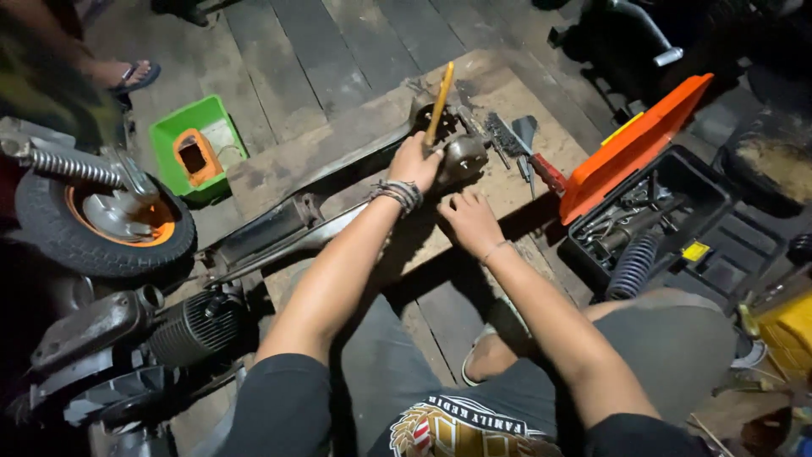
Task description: The person is cleaning a metal motorcycle part by brushing it and using a hammer with a punch to remove debris.
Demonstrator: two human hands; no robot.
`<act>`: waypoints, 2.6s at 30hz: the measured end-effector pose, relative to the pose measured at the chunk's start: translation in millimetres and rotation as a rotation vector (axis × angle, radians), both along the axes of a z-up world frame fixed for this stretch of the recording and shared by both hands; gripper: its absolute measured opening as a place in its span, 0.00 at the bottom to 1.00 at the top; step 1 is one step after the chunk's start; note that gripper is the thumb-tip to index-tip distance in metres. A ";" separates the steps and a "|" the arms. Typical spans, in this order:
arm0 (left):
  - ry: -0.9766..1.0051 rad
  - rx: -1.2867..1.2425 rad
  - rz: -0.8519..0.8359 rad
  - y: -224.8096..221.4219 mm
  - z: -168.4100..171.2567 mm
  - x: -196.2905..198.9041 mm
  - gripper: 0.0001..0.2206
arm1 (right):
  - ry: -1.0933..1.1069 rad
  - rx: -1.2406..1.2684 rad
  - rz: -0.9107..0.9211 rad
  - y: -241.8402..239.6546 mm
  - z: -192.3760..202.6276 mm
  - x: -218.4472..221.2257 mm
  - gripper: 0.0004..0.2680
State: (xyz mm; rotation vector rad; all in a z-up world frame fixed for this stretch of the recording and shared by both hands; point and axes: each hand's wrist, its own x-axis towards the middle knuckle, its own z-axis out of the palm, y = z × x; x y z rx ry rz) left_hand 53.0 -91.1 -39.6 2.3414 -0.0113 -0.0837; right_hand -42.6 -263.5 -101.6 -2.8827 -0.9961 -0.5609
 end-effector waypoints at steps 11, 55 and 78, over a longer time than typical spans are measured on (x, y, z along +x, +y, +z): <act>-0.075 -0.090 0.044 -30.5 -16.0 33.3 0.13 | 0.164 0.477 -0.236 -75.4 38.4 1.4 0.12; -0.015 -0.225 0.030 -27.2 -85.5 83.6 0.13 | 0.765 0.065 -0.522 -38.1 154.6 63.7 0.18; 0.162 -0.348 0.000 -22.5 -82.5 85.3 0.09 | 0.813 0.045 -0.536 -31.0 158.4 78.4 0.17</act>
